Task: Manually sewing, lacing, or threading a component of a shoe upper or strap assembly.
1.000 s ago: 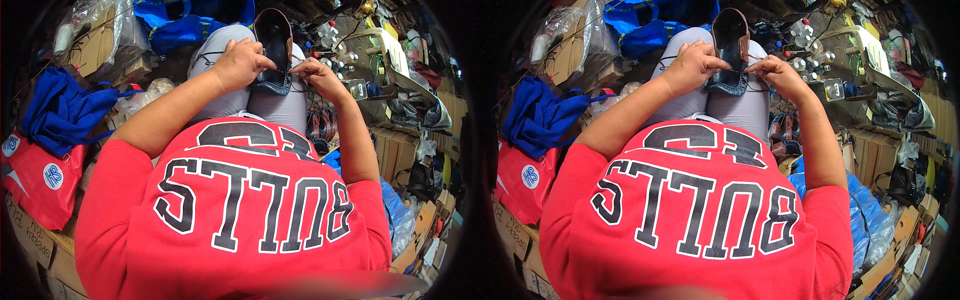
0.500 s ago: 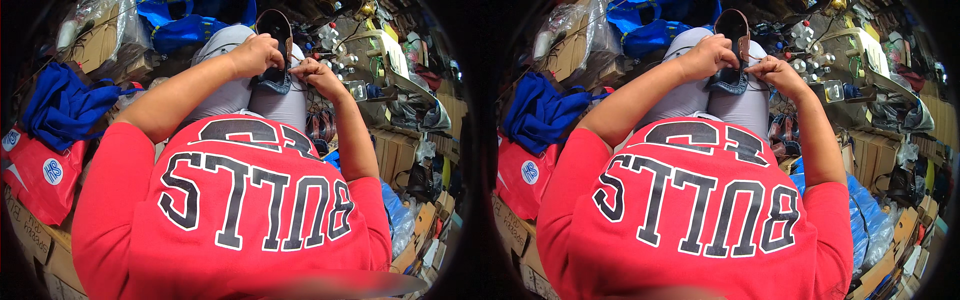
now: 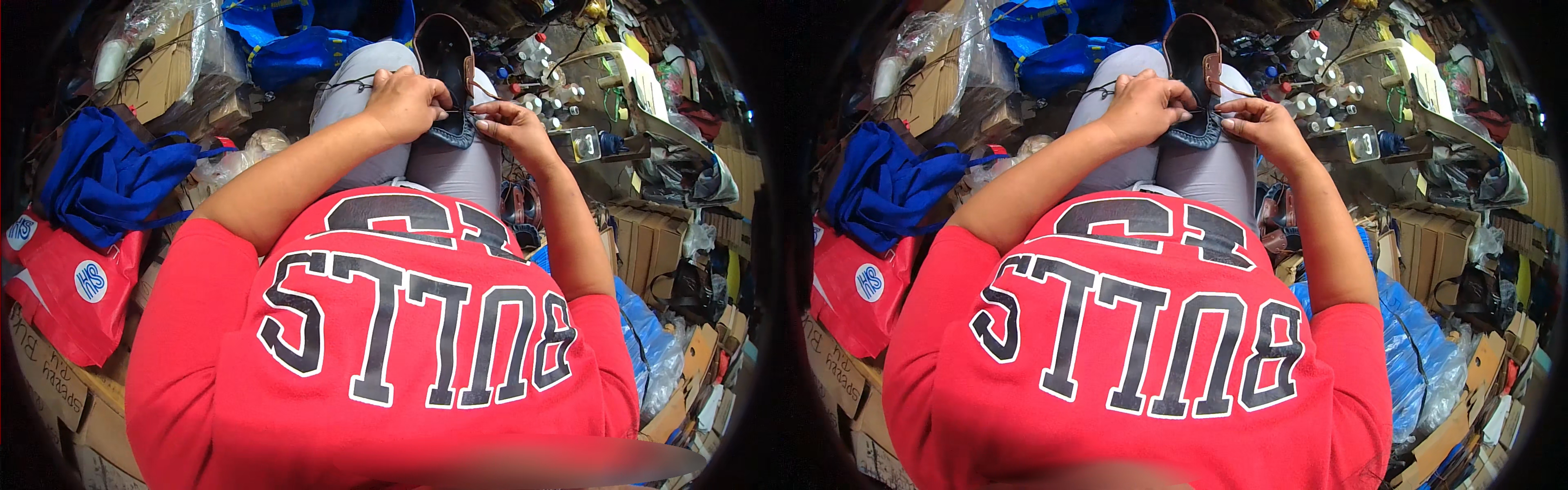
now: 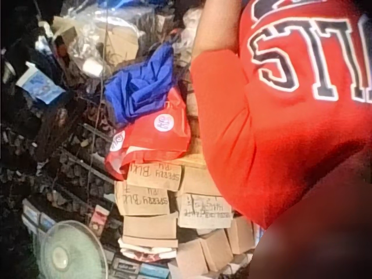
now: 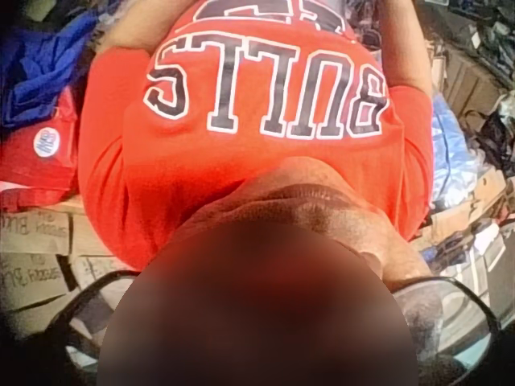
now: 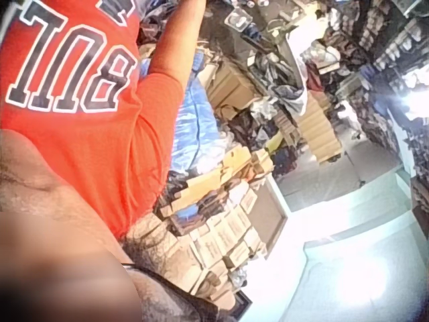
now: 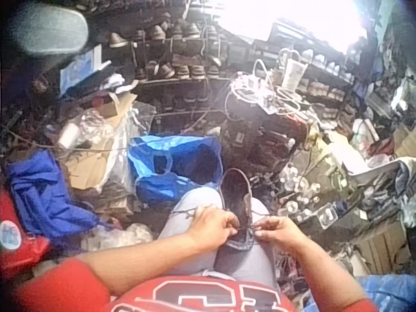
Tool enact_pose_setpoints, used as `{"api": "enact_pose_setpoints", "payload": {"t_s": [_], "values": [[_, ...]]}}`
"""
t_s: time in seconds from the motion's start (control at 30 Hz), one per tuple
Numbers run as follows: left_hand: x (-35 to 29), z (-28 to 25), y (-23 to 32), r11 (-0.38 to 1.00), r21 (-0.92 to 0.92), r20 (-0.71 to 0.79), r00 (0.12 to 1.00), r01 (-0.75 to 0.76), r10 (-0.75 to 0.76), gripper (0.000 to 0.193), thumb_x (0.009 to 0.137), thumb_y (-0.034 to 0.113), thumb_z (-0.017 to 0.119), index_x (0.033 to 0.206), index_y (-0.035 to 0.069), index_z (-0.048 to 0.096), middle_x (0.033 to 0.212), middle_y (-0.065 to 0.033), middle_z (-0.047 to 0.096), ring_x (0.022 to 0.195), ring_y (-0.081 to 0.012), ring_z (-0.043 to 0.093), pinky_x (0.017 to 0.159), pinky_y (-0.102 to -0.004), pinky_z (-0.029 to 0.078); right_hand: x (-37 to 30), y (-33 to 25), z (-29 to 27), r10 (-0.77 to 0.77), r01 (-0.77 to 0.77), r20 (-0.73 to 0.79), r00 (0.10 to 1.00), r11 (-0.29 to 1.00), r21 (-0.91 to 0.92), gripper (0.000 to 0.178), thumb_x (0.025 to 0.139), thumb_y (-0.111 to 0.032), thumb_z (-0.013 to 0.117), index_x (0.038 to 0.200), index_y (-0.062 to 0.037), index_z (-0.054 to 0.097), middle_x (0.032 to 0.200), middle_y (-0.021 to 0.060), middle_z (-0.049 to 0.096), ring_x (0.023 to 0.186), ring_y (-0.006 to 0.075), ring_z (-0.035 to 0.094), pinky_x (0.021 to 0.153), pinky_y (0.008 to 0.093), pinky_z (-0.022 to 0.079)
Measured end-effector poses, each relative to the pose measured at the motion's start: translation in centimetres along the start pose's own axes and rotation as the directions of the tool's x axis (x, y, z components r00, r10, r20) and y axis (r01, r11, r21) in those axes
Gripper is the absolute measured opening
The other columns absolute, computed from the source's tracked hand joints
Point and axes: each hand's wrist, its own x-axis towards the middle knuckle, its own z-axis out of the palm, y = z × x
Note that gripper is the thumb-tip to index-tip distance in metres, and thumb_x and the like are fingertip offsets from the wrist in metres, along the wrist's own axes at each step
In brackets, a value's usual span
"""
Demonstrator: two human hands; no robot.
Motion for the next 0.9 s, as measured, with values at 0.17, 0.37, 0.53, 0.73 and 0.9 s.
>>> {"api": "enact_pose_setpoints", "payload": {"t_s": [0.17, 0.37, 0.53, 0.73, 0.9], "values": [[1.5, 0.7, 0.4, 0.99, -0.127, 0.077, 0.996, 0.062, -0.052, 0.011, 0.072, 0.022, 0.07, 0.079, 0.013, 0.068, 0.079, -0.0027, 0.068, 0.082, -0.0177, 0.063, 0.082, -0.0374, 0.033, 0.8, -0.9, 0.4, -0.003, 0.0, -0.031, 1.0, 0.997, -0.078, 0.014, 0.08, -0.007, 0.069, 0.093, -0.002, 0.067, 0.081, -0.0017, 0.063, 0.073, 0.0045, 0.056, 0.068, 0.0192, 0.046], [1.7, -0.5, 1.1, 0.975, 0.087, 0.168, 0.968, -0.203, 0.186, 0.005, 0.074, 0.017, 0.067, 0.079, 0.014, 0.067, 0.08, 0.0003, 0.066, 0.092, -0.0208, 0.056, 0.082, -0.0407, 0.034, 1.5, -0.8, 0.0, 0.042, -0.016, 0.134, 0.99, 0.981, -0.195, 0.009, 0.078, -0.005, 0.071, 0.077, -0.0035, 0.062, 0.071, -0.0024, 0.06, 0.062, 0.0048, 0.052, 0.057, 0.0188, 0.041], [0.6, -1.9, -0.4, 0.958, 0.16, 0.149, 0.965, -0.24, 0.217, 0.003, 0.078, 0.013, 0.062, 0.077, 0.014, 0.065, 0.079, 0.0, 0.064, 0.092, -0.0227, 0.052, 0.082, -0.0419, 0.035, 0.5, -1.4, -1.9, 0.018, -0.013, 0.062, 0.998, 0.997, -0.076, 0.012, 0.079, -0.008, 0.07, 0.076, -0.005, 0.059, 0.074, -0.0023, 0.058, 0.073, 0.0064, 0.051, 0.071, 0.0215, 0.04], [1.0, -0.6, 0.0, 0.991, 0.019, 0.193, 0.973, -0.136, 0.129, 0.008, 0.079, 0.011, 0.057, 0.084, 0.009, 0.063, 0.08, -0.0113, 0.066, 0.083, -0.0322, 0.061, 0.074, -0.0432, 0.045, -0.7, 0.1, -1.0, -0.078, 0.075, -0.028, 0.997, 0.992, -0.105, 0.019, 0.078, -0.016, 0.074, 0.088, -0.0032, 0.064, 0.089, -0.0023, 0.053, 0.082, 0.0081, 0.054, 0.073, 0.022, 0.043], [1.4, -0.3, 0.6, 0.991, 0.013, 0.215, 0.968, -0.133, 0.127, 0.012, 0.08, 0.012, 0.055, 0.088, 0.008, 0.064, 0.083, -0.0154, 0.066, 0.082, -0.0341, 0.063, 0.073, -0.0424, 0.048, -2.7, 1.4, -2.3, -0.046, 0.047, 0.009, 0.999, 0.974, -0.221, 0.018, 0.079, -0.018, 0.072, 0.088, -0.0036, 0.066, 0.089, -0.0012, 0.051, 0.081, 0.0083, 0.052, 0.074, 0.0234, 0.043]]}}
